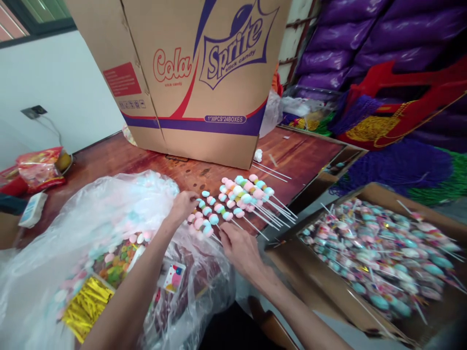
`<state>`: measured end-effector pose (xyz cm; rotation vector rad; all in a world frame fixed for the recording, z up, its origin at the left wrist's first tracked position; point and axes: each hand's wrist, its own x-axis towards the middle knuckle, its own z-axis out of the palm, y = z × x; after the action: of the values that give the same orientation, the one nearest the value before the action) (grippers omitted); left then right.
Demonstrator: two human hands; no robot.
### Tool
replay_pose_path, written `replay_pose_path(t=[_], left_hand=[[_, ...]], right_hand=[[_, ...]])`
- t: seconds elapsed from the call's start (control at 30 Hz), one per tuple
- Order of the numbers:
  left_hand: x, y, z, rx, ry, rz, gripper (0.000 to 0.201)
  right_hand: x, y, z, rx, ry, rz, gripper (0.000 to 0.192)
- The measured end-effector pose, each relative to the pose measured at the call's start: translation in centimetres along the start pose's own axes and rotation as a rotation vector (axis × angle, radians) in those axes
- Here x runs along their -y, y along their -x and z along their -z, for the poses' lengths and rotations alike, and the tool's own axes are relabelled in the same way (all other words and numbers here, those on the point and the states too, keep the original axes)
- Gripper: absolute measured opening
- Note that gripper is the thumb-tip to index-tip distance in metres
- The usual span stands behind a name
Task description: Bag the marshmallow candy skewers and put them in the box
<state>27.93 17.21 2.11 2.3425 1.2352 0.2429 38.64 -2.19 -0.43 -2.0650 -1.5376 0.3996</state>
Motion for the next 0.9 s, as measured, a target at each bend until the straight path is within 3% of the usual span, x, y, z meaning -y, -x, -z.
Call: replay_pose_path(t=[0.17, 0.33, 0.6, 0.9], left_hand=[[0.1, 0.6, 0.3, 0.056, 0.019, -0.081, 0.027], [0.9, 0.4, 0.4, 0.083, 0.049, -0.118, 0.032], [2.0, -0.6, -0.6, 0.100, 0.063, -0.149, 0.032], [1.6, -0.3, -0.9, 0.083, 0.013, -0.190, 0.032]], right_hand=[[-0.3, -0.1, -0.3, -0.063, -0.102, -0.002, 0.022], [-0.3, -0.3, 0.1, -0.009, -0.124, -0.008, 0.025], [0.4, -0.7, 0.7, 0.049, -0.052, -0.046, 0.026], [0.8, -1.6, 0.3, 0.066, 0.035, -0.021, 0.024]])
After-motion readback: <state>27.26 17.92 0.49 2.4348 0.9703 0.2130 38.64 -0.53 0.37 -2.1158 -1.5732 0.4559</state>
